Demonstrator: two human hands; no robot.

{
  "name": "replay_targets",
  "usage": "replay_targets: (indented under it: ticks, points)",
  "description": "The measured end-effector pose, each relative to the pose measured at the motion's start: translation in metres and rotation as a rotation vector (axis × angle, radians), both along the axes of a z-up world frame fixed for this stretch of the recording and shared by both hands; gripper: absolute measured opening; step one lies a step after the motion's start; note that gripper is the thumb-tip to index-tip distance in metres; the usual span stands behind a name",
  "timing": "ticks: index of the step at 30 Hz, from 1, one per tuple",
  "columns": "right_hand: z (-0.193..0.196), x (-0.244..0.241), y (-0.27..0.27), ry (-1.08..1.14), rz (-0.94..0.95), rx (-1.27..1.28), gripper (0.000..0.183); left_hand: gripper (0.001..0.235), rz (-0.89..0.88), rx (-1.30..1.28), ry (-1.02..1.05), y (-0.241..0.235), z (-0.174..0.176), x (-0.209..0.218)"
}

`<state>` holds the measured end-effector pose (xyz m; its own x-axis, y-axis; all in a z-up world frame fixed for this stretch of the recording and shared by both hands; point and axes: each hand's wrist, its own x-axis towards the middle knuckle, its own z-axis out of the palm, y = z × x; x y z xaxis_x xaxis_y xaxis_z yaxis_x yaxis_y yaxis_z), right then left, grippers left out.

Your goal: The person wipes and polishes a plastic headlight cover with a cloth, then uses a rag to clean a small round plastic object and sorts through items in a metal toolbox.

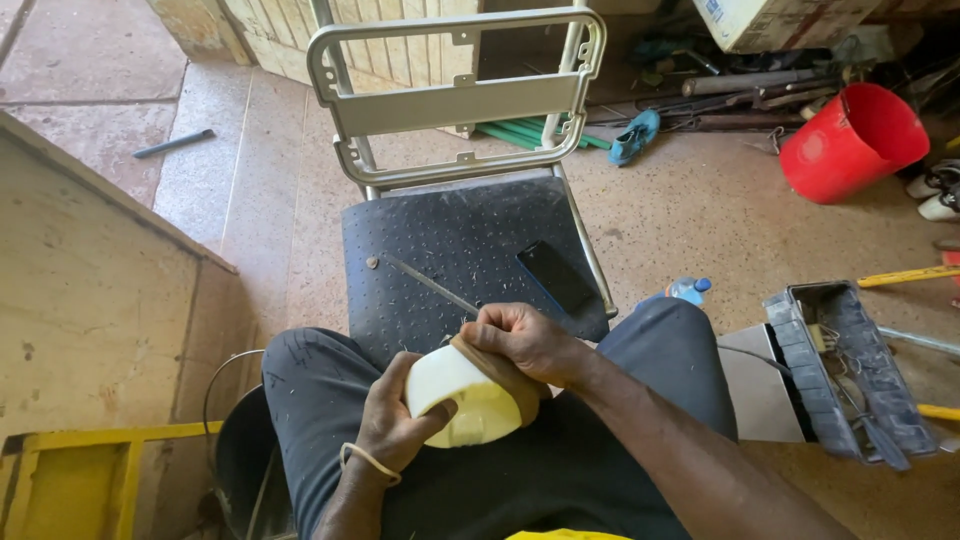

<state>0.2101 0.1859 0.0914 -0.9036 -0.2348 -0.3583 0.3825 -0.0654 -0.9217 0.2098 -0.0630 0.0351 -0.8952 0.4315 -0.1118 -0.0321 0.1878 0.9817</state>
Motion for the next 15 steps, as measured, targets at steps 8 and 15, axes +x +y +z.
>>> replay_targets:
  ticks: [8,15]
  points:
    - [-0.023,0.022,0.042,-0.206,0.236,-0.218,0.058,0.056,-0.164,-0.073,0.091,0.005,0.017,0.002]
    - [0.006,0.033,-0.007,-0.053,-0.1,0.361,0.048,0.056,-0.184,-0.191,0.102,0.011,0.011,0.004]
